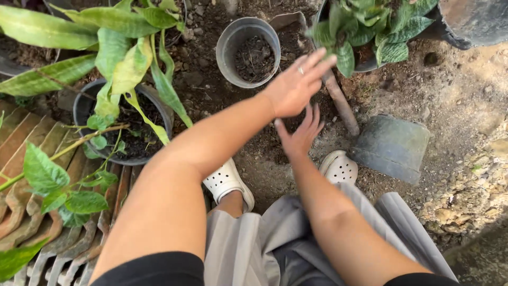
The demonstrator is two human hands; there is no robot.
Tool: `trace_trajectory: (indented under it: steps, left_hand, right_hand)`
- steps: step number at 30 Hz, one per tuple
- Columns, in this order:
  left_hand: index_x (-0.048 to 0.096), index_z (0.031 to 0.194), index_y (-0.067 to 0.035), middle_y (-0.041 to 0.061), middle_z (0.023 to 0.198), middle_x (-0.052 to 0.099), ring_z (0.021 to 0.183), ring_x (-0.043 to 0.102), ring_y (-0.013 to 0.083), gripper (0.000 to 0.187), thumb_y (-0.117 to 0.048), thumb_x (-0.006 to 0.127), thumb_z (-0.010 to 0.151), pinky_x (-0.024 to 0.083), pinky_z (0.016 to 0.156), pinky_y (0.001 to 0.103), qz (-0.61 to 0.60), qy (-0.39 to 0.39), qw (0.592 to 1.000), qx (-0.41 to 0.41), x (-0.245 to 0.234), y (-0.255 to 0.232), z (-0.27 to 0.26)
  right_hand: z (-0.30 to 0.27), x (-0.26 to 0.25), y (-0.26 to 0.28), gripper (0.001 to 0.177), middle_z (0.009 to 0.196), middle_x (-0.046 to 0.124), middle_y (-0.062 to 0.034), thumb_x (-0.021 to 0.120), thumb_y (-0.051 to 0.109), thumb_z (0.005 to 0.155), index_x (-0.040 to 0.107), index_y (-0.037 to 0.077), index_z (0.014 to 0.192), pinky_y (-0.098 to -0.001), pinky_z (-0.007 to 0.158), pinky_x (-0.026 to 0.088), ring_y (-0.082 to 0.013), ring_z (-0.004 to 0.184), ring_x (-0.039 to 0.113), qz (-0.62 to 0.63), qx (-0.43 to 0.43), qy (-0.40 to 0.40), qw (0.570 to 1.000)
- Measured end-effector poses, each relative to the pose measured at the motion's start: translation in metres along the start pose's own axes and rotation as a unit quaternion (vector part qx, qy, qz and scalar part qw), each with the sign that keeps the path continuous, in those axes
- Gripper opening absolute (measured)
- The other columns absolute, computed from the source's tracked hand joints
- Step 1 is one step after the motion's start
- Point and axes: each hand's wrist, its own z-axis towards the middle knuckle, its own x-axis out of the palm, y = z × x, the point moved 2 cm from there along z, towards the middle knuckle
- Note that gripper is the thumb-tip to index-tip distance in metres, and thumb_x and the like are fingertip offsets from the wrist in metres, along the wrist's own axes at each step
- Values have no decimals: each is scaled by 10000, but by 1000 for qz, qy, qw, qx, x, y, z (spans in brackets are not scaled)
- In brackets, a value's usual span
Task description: Repotting small plants into plastic pots and organizing them in a garden setting.
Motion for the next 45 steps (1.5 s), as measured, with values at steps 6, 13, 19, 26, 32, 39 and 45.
trace_trajectory:
  steps: [6, 13, 19, 26, 32, 39, 45]
  left_hand:
    - [636, 1308, 23, 101, 1746, 119, 1612, 91, 317, 491, -95, 702, 835, 145, 1275, 621, 60, -41, 996, 51, 22, -11, -18]
    - [501, 1527, 40, 39, 1791, 9, 1573, 177, 293, 757, -112, 693, 811, 249, 1330, 416, -7, 158, 983, 92, -5, -20, -1]
    - [281, 1603, -111, -14, 1703, -26, 1566, -6, 275, 739, -341, 601, 977, 136, 1250, 517, 67, 58, 988, 124, 100, -2, -21]
    - [73, 1641, -111, 87, 1706, -23, 1576, -15, 296, 809, -502, 441, 1036, 63, 1233, 566, -120, 144, 925, -331, 106, -4, -25]
    - [353, 1621, -216, 86, 1723, 234, 1579, 170, 352, 606, -481, 390, 1078, 213, 1284, 470, -403, -81, 834, -368, 188, 15, -35]
    - [589, 1319, -120, 184, 1350, 560, 1287, 532, 365, 460, -460, 508, 1021, 415, 1094, 480, -512, -191, 698, -462, 139, -2, -26]
    - [640, 1023, -88, 111, 1022, 613, 983, 618, 260, 327, -406, 564, 1040, 517, 908, 421, -422, -346, 752, -370, 36, -17, -15]
  right_hand:
    - [-20, 11, 2, 1286, 1610, 121, -292, 934, 583, 594, 224, 84, 1543, -688, 1168, 87, -491, 1498, 105, -39, 109, 70, 991]
    - [19, 70, -75, 687, 1631, 373, -35, 723, 238, 982, 382, 183, 1576, -404, 1383, 244, -275, 1560, 324, 6, -78, 175, 982]
    - [10, 4, -28, 813, 1679, 260, -214, 692, 242, 984, 227, 31, 1616, -609, 1256, 70, -410, 1574, 200, 10, 51, -12, 999]
    - [-5, 74, -38, 782, 1707, 146, -235, 605, 337, 1028, 186, 85, 1639, -568, 1279, 122, -405, 1583, 151, 59, 325, -216, 919]
    - [39, 81, -18, 654, 1586, 438, -148, 601, 409, 1029, 402, 70, 1551, -545, 1289, 248, -311, 1507, 386, 121, 250, -203, 939]
    - [72, 36, 26, 404, 1176, 664, -110, 532, 379, 1007, 634, 57, 1228, -435, 1001, 453, -282, 1113, 604, 638, 314, -114, 694]
    - [104, 1, 54, 282, 1047, 675, -74, 564, 319, 1097, 662, 57, 1065, -378, 950, 522, -211, 993, 632, 788, 189, -67, 582]
